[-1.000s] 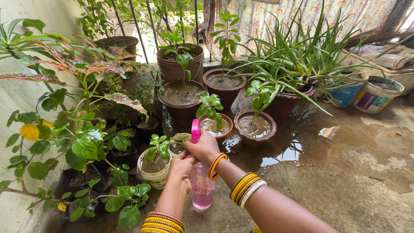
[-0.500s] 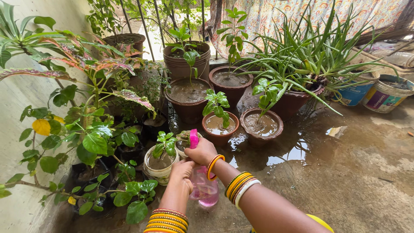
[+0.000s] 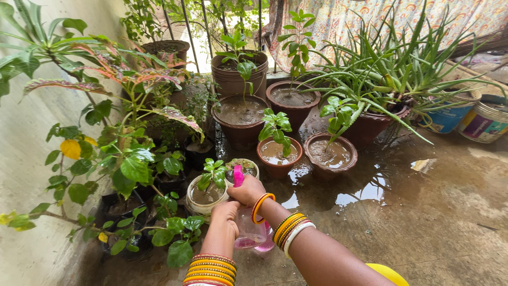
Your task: The person sprays potted plants with water using a spray bottle.
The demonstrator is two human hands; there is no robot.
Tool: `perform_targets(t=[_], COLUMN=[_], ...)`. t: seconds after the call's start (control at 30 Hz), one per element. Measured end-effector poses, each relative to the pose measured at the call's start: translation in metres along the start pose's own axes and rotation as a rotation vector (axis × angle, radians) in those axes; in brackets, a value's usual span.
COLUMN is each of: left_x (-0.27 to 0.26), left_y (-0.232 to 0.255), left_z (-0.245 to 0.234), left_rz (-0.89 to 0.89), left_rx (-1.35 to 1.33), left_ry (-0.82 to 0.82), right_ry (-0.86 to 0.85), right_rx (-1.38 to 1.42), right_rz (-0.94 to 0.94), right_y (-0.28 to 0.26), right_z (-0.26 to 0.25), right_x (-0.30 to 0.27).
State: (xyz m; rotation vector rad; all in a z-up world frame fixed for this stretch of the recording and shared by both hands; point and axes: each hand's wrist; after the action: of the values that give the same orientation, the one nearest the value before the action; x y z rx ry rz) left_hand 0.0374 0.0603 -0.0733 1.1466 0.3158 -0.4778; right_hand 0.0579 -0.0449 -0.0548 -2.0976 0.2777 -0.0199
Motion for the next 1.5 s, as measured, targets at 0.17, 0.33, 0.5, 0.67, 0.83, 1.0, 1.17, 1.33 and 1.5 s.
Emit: perform_targets(t=[0.17, 0.33, 0.5, 0.67, 0.83, 1.0, 1.17, 1.33, 1.5], left_x=[-0.002, -0.004, -0.003, -0.002, -0.002, -0.004, -0.007, -0.011, -0.014], left_y=[0.011, 0.016, 0.028, 0.035, 0.041, 0.04, 0.035, 0.033, 0.032], left_z=[-0.001, -0.004, -0.008, -0.01, -0.015, -0.013, -0.011, -0.016, -0.018], left_rz=[0.066, 0.099, 0.131, 0.156, 0.169, 0.17, 0.161, 0.156, 0.146], left_rx=[-0.055, -0.089, -0.11, -0.128, -0.14, -0.147, -0.144, -0.135, -0.128], left_ry=[-0.003, -0.001, 0.004, 0.01, 0.011, 0.014, 0.013, 0.022, 0.024], right_ry=[0.014, -0.043, -0.082, -0.168, -0.144, -0.185, -0.147, -0.165, -0.168], right_rx=[0.108, 0.122, 0.171, 0.273, 0.256, 0.31, 0.271, 0.319, 0.273], right_rz=[-0.065, -0.028, -0.176, -0.164, -0.122, -0.102, -0.132, -0.133, -0.181], right_y=[-0.002, -0.004, -0.004, -0.007, -0.012, -0.007, -0.008, -0.005, -0.005], right_z=[0.01, 0.015, 0.025, 0.032, 0.037, 0.036, 0.033, 0.034, 0.033], right_x=[-0.004, -0.004, -0.003, -0.005, -0.002, -0.001, 0.003, 0.003, 0.005])
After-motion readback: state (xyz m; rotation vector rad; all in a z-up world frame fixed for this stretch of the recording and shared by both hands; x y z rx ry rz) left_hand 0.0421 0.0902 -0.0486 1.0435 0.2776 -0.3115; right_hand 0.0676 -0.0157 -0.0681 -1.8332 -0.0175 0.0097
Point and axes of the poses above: each hand's wrist, its own x-axis towards the middle knuckle, its own z-axis out of the palm, y = z × x, and after that the axes turned 12 degrees about x, right-handed
